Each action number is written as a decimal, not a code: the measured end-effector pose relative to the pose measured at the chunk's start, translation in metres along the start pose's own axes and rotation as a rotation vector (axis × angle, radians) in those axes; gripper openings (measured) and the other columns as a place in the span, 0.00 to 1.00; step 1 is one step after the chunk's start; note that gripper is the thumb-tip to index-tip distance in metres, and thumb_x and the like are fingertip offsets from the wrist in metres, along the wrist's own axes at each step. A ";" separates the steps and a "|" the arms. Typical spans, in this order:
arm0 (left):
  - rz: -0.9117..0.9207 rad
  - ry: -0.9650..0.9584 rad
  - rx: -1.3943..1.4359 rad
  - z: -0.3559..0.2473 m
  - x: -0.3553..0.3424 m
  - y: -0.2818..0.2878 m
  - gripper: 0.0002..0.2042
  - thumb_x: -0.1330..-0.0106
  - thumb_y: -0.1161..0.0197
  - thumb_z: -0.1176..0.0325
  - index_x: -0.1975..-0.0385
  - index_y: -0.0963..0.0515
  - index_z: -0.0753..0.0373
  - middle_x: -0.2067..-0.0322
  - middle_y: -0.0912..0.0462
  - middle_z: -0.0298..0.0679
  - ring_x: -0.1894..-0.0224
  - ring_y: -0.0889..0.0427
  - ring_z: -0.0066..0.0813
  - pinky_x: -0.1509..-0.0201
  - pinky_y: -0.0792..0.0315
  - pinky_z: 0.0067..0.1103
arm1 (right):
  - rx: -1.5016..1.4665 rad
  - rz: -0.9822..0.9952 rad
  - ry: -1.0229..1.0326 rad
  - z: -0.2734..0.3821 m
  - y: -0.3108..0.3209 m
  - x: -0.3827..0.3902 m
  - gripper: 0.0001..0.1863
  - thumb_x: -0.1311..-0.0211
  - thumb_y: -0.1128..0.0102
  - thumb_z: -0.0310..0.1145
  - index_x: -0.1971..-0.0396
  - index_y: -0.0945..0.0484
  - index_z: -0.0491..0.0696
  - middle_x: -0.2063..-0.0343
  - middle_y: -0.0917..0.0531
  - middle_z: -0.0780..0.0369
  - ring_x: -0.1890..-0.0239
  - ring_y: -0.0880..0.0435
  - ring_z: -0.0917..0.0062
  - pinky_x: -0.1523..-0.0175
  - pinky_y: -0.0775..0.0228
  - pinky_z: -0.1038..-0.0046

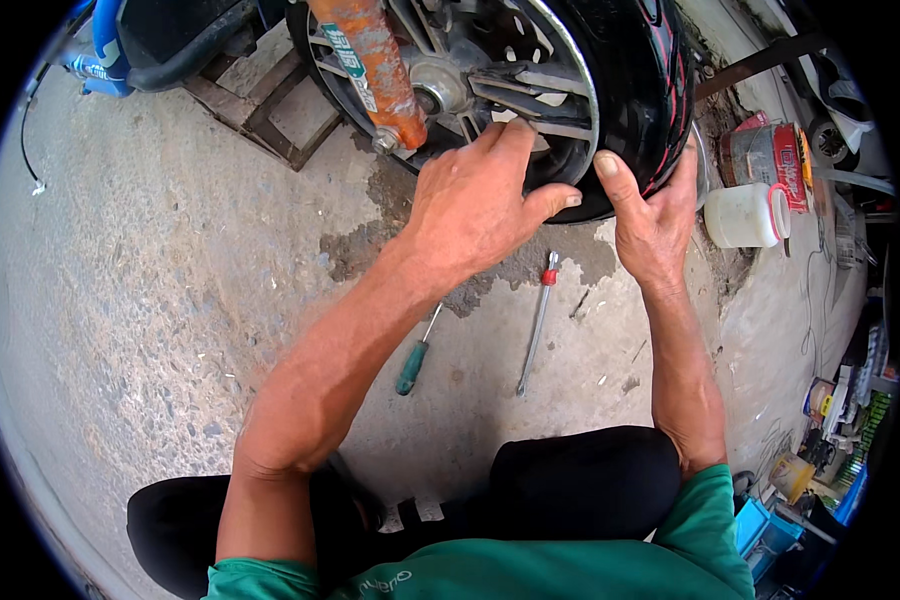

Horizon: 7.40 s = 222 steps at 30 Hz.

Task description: The person uses a tire lever and a screwdriver to pry the tire bead off the rim of a blue motorcycle's front wheel. They work around the circumference of the wheel, gradually separating the tire from the rim.

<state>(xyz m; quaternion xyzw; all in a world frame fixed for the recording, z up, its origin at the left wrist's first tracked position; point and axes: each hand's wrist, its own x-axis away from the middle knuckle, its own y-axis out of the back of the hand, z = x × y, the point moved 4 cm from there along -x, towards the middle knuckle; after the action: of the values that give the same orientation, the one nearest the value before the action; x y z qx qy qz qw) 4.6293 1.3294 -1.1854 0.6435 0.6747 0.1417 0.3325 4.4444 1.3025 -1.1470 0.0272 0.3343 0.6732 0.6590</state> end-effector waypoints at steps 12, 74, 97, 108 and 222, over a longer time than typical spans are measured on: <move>-0.077 0.214 0.600 -0.038 -0.038 0.054 0.26 0.39 0.22 0.60 0.48 0.21 0.71 0.56 0.14 0.41 0.64 0.17 0.23 0.62 0.22 0.20 | 0.078 -0.001 0.065 0.021 0.010 -0.016 0.52 0.44 0.22 0.49 0.29 0.40 0.36 0.40 0.26 0.43 0.38 0.22 0.56 0.33 0.30 0.60; 0.136 0.138 0.494 0.018 -0.005 -0.034 0.31 0.37 0.25 0.50 0.43 0.24 0.70 0.56 0.14 0.48 0.62 0.14 0.32 0.54 0.20 0.29 | 0.189 0.031 0.112 0.027 0.012 -0.019 0.48 0.39 0.26 0.54 0.32 0.37 0.35 0.49 0.16 0.44 0.48 0.13 0.60 0.41 0.23 0.65; -0.146 0.216 0.311 -0.012 0.066 -0.048 0.31 0.36 0.25 0.64 0.36 0.29 0.68 0.39 0.28 0.51 0.63 0.18 0.27 0.55 0.21 0.24 | 0.175 -0.024 0.051 0.003 0.006 -0.008 0.52 0.41 0.25 0.54 0.31 0.41 0.34 0.46 0.19 0.41 0.44 0.15 0.57 0.38 0.25 0.62; 0.054 0.494 0.381 0.061 0.126 -0.062 0.19 0.33 0.28 0.63 0.47 0.19 0.67 0.60 0.14 0.44 0.67 0.16 0.24 0.60 0.22 0.25 | -0.058 0.266 -0.257 -0.059 -0.004 0.044 0.46 0.44 0.20 0.45 0.34 0.35 0.34 0.42 0.20 0.47 0.41 0.18 0.65 0.32 0.29 0.63; 0.377 0.076 -0.577 -0.097 0.003 0.042 0.16 0.40 0.26 0.67 0.54 0.20 0.63 0.58 0.15 0.44 0.58 0.13 0.42 0.56 0.20 0.34 | -0.312 0.402 0.383 -0.020 0.009 -0.096 0.32 0.56 0.25 0.28 0.49 0.30 0.39 0.61 0.22 0.49 0.61 0.15 0.53 0.57 0.20 0.58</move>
<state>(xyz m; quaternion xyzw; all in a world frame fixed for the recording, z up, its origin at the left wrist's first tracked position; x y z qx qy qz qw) 4.6004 1.3605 -1.0889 0.6307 0.4880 0.4094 0.4432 4.4394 1.2086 -1.1194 -0.1359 0.3328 0.8259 0.4343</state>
